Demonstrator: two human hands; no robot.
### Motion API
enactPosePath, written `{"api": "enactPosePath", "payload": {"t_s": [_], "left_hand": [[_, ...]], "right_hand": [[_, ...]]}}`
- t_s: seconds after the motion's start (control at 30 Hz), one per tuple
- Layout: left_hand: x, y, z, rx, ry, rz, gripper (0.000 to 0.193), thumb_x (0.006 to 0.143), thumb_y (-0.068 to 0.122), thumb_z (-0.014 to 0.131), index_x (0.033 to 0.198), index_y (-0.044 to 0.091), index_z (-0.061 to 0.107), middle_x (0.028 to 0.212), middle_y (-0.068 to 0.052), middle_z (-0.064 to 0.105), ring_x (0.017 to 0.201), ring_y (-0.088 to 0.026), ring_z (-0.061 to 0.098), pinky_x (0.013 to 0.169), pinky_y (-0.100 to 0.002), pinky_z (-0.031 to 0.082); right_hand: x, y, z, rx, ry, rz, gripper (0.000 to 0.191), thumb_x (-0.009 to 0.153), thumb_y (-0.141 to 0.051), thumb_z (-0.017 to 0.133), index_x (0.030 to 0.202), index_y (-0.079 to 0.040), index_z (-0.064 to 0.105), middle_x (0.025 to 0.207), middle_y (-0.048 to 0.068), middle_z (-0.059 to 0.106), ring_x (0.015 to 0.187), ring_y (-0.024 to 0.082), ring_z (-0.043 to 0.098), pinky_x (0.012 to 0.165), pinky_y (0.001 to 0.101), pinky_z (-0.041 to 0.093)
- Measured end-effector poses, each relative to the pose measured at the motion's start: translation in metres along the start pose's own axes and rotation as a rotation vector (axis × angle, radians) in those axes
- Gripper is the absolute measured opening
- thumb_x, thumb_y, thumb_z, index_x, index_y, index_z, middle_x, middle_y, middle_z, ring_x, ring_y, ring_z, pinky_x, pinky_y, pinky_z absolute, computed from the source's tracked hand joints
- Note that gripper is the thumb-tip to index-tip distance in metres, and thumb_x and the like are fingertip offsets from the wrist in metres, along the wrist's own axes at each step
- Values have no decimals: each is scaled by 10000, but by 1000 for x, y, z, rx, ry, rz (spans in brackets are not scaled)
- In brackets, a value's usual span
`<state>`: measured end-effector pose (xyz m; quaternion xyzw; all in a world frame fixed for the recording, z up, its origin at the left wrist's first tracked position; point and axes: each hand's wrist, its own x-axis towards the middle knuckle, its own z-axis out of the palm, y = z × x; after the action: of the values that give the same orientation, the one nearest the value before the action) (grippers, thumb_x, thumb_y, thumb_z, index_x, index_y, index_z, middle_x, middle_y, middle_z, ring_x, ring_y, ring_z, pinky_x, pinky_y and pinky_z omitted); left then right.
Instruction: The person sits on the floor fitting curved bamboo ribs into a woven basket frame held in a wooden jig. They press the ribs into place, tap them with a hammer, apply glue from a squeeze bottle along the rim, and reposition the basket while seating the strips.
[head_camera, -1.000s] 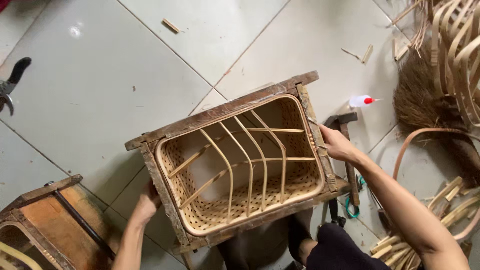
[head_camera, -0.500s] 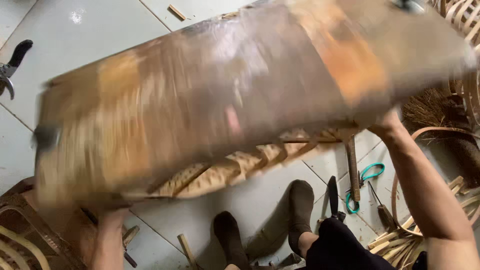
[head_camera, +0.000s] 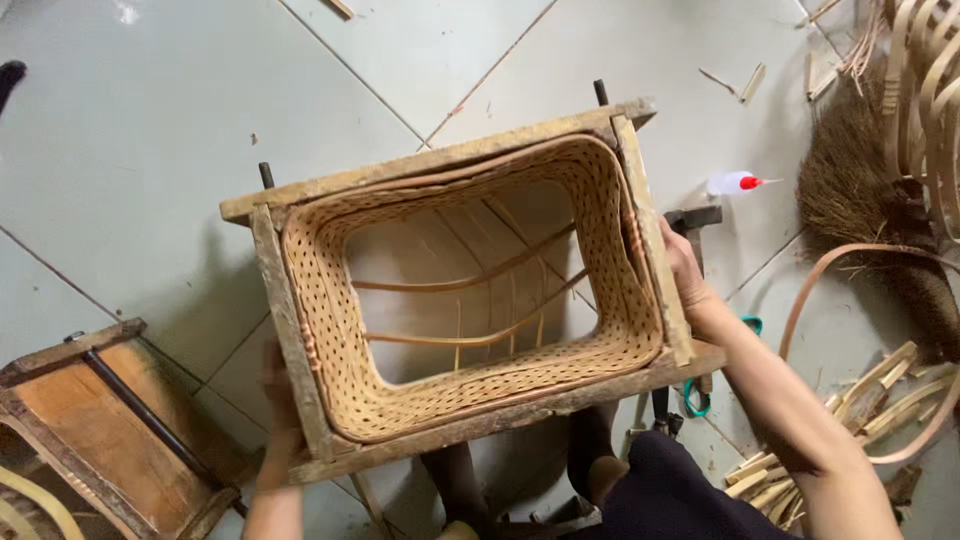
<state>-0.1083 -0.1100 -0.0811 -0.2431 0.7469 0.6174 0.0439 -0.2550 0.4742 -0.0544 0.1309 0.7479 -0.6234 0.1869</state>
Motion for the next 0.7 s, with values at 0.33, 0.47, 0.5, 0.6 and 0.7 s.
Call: {"api": "enactPosePath", "payload": {"t_s": [0.33, 0.47, 0.5, 0.6, 0.7], "left_hand": [[5, 38, 8, 1112, 183, 703, 339, 1095, 267, 477, 1326, 45, 590, 1158, -145, 679, 1085, -296, 656, 922, -359, 545], [0, 70, 18, 204, 300, -110, 329, 1142, 237, 447, 1339, 20, 595, 1048, -150, 563, 848, -278, 400, 723, -429, 340], [-4, 76, 22, 217, 236, 6, 323, 1110, 228, 475, 1324, 6, 569, 1130, -114, 592, 956, -224, 502, 820, -388, 438], [-19, 95, 32, -44, 116, 76, 355, 1146, 247, 467, 1399, -2, 492, 1280, -68, 595, 1138, -152, 572, 995, -318, 492], [-34, 111, 44, 22, 130, -39, 453, 1148, 238, 491, 1540, 26, 417, 1217, -94, 545, 1061, -164, 526, 933, -322, 474]], "right_hand": [[-12, -27, -6, -887, 504, -743, 502, 954, -10, 712, 1414, -25, 512, 1461, 163, 527, 1389, 326, 508, 1175, 445, 392], [-12, -26, -34, -533, 852, -490, 721, 914, -59, 845, 1482, 7, 407, 1485, 184, 455, 1382, 302, 462, 1198, 450, 358], [-2, -22, -44, -494, 857, -422, 733, 906, -74, 856, 1478, 15, 408, 1463, 186, 467, 1358, 302, 466, 1166, 444, 362], [34, -7, -70, -306, 740, -230, 554, 950, -115, 821, 1415, -21, 536, 1341, 117, 594, 1261, 247, 568, 1110, 402, 458], [51, -12, -79, -380, 623, -324, 385, 1056, -90, 820, 1361, -19, 596, 1293, 103, 649, 1259, 231, 615, 1125, 388, 494]]}}
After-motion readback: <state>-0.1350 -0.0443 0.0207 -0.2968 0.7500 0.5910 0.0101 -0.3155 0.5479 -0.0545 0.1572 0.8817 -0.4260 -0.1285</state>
